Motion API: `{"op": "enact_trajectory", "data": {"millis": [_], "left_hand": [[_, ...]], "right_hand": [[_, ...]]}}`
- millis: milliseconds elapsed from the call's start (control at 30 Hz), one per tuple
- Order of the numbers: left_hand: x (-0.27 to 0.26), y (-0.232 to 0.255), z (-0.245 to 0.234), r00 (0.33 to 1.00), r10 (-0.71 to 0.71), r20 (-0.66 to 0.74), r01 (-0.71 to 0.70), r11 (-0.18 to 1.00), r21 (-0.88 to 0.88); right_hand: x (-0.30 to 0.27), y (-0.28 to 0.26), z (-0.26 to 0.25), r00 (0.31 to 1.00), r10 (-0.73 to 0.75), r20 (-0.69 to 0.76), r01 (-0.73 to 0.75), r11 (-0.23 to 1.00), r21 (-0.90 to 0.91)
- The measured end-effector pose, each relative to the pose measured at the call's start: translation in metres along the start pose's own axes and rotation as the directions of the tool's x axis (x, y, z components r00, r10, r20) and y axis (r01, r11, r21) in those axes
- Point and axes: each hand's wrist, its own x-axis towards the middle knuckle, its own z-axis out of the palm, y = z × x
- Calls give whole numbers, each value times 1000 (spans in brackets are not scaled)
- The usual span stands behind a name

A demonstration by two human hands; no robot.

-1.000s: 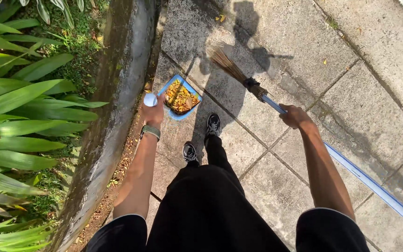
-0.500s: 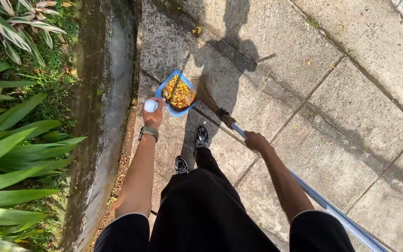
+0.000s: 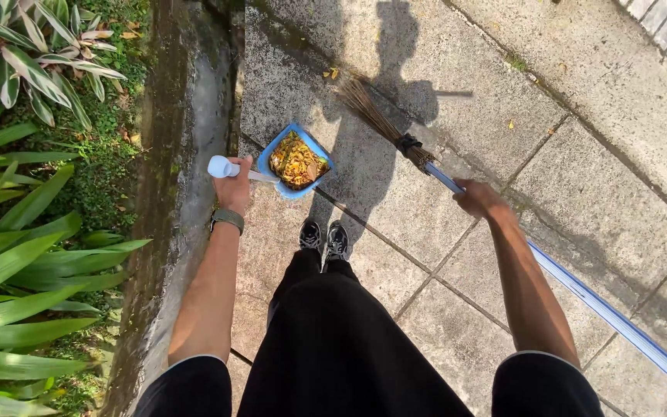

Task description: The recorder uses a broom and dustpan to sweep leaves and debris on an outdoor paved walkway.

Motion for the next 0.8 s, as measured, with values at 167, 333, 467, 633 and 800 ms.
{"op": "enact_trajectory", "data": {"millis": [167, 333, 467, 633, 800], "left_hand": [[40, 35, 1, 1000, -8, 5, 7, 987, 159], [105, 21, 27, 998, 42, 45, -50, 980, 193], [159, 30, 53, 995, -24, 93, 13, 992, 122], [186, 26, 76, 996, -41, 77, 32, 992, 119], [197, 40, 85, 969, -149, 197, 128, 985, 112]], "right_hand": [[97, -23, -48, 983, -62, -173, 47, 995, -88], [114, -111, -85, 976, 32, -213, -44, 998, -52], [173, -146, -62, 953, -15, -304, -43, 983, -181], [190, -166, -1, 999, -5, -39, -5, 973, -230], [124, -149, -10, 976, -60, 208, 55, 998, 32]]}}
